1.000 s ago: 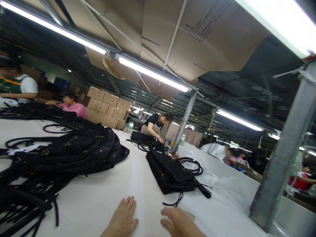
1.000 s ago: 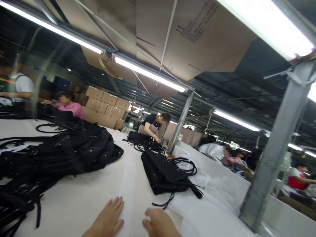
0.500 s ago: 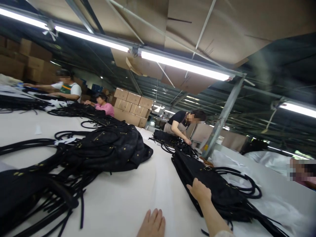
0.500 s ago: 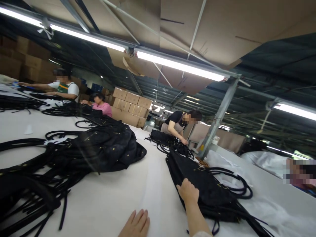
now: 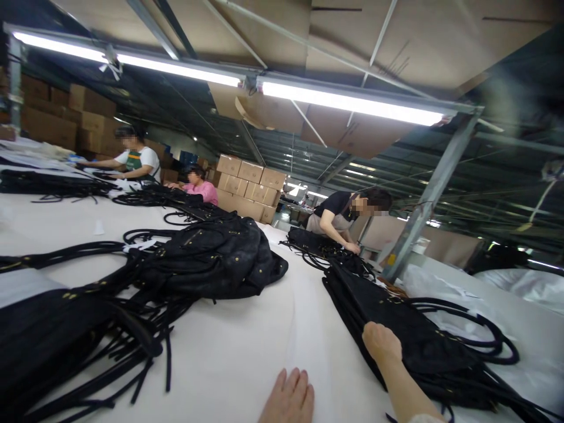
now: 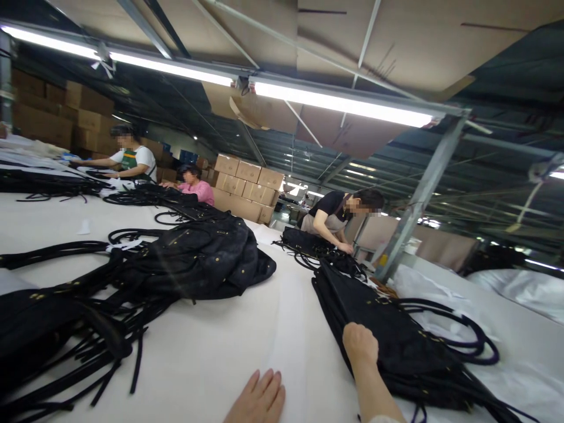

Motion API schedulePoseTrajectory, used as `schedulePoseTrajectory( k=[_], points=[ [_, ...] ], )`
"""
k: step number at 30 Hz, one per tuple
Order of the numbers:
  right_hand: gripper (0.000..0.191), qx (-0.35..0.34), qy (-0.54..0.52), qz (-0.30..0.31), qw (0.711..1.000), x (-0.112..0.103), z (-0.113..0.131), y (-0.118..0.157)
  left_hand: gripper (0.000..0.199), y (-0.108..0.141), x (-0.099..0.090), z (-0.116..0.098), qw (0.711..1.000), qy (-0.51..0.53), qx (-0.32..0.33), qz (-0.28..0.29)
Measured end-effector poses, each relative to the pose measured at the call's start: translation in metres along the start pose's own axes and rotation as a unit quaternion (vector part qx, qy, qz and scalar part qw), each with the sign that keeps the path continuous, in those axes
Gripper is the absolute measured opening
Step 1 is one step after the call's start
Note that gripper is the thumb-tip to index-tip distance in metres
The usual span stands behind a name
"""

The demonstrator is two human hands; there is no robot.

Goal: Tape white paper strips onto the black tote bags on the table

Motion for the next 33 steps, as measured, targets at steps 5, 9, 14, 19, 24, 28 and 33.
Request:
schedulePoseTrajectory(
  k=[5, 9, 14, 19, 24, 28, 33],
  points=[
    [0.03, -0.044, -0.013, 0.06, 0.997, -0.006, -0.015, 0.0, 0.056, 0.011, -0.014, -0.008, 1.0, -0.016, 0.006, 0.015],
    [0.03, -0.076, -0.013, 0.085, 0.993, -0.013, -0.02, 0.01, 0.061, 0.017, -0.021, -0.013, 0.999, -0.02, 0.015, 0.023],
    [0.024, -0.1, -0.015, 0.107, 0.989, -0.024, -0.028, 0.028, 0.075, 0.023, -0.022, -0.016, 1.0, 0.004, 0.008, 0.022],
    [0.029, -0.048, 0.005, 0.106, 0.993, -0.031, -0.031, 0.044, 0.071, 0.036, -0.03, -0.023, 1.0, -0.016, 0.006, 0.009],
    [0.042, -0.018, 0.036, 0.026, 0.999, -0.039, -0.012, 0.041, 0.072, 0.04, -0.037, -0.028, 0.999, -0.024, -0.008, 0.029],
    [0.027, -0.069, 0.052, 0.01, 0.996, -0.043, 0.003, 0.028, 0.072, 0.04, -0.04, -0.029, 0.999, -0.013, -0.005, 0.036],
    [0.032, -0.081, 0.065, 0.018, 0.994, -0.039, 0.006, 0.015, 0.071, 0.043, -0.043, -0.031, 0.999, -0.004, -0.005, 0.037]
  ],
)
Point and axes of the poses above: each hand's wrist, its own y-axis away from the middle knuckle, its own x-axis out of the palm, z = x × y, the point moved 6 cm from there along -y, towards the middle knuckle, and after that the axes turned 8 degrees about -x, right-handed, at the moved point
